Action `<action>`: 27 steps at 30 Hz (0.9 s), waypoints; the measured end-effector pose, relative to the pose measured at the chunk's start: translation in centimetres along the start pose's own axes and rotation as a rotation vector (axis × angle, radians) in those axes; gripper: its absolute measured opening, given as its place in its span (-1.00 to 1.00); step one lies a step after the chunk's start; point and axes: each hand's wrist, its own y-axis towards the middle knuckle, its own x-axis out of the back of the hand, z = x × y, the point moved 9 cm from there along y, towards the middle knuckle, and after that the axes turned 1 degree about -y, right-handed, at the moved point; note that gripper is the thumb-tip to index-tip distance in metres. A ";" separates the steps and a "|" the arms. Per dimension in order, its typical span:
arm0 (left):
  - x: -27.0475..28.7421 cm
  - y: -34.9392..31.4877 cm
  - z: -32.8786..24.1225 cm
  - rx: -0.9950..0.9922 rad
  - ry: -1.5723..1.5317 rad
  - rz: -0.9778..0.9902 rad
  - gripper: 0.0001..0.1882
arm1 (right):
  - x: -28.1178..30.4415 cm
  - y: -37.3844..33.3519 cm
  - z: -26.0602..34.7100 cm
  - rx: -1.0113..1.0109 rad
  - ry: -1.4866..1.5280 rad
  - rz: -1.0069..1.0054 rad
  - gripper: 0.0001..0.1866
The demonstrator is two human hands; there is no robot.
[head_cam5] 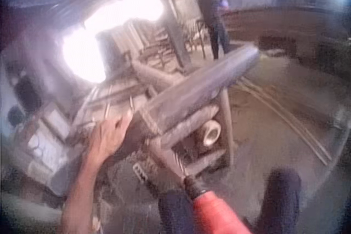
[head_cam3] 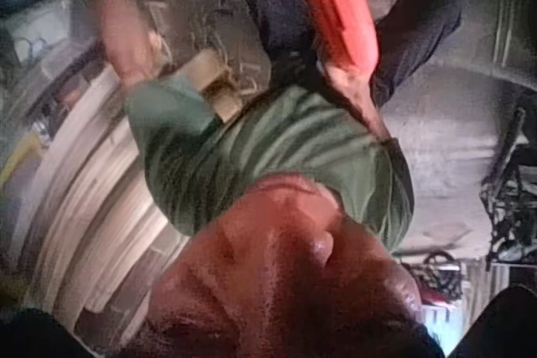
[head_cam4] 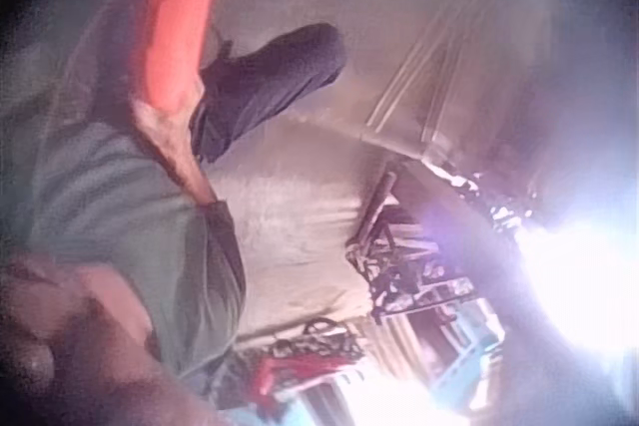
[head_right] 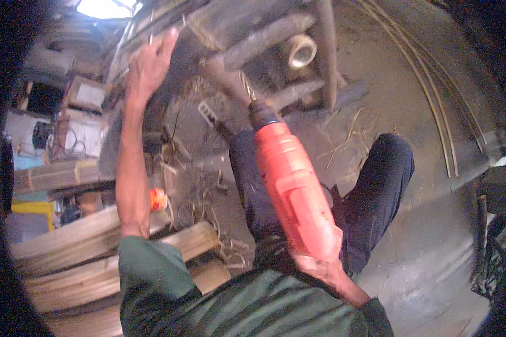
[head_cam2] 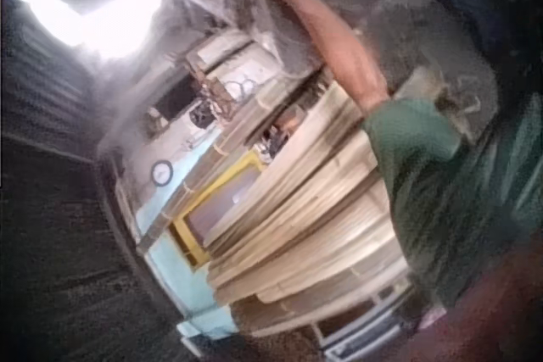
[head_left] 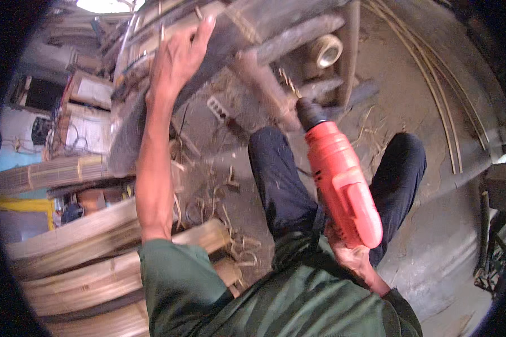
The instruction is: The person uses a red corded drill to make holes in a bamboo frame structure. They reposition the frame and drill at multiple locations while holding the frame steady with one hand.
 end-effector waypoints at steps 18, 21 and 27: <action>0.0 0.7 0.3 0.037 0.027 0.001 -0.26 | -2.6 6.3 6.1 0.246 0.026 -0.004 -0.45; -0.1 1.3 -0.6 0.037 0.062 0.007 -0.29 | -1.6 7.5 7.2 0.358 -0.065 -0.022 -0.46; -2.7 2.3 1.3 0.183 0.048 0.139 -0.37 | -0.7 8.6 9.0 0.369 0.077 -0.007 -0.38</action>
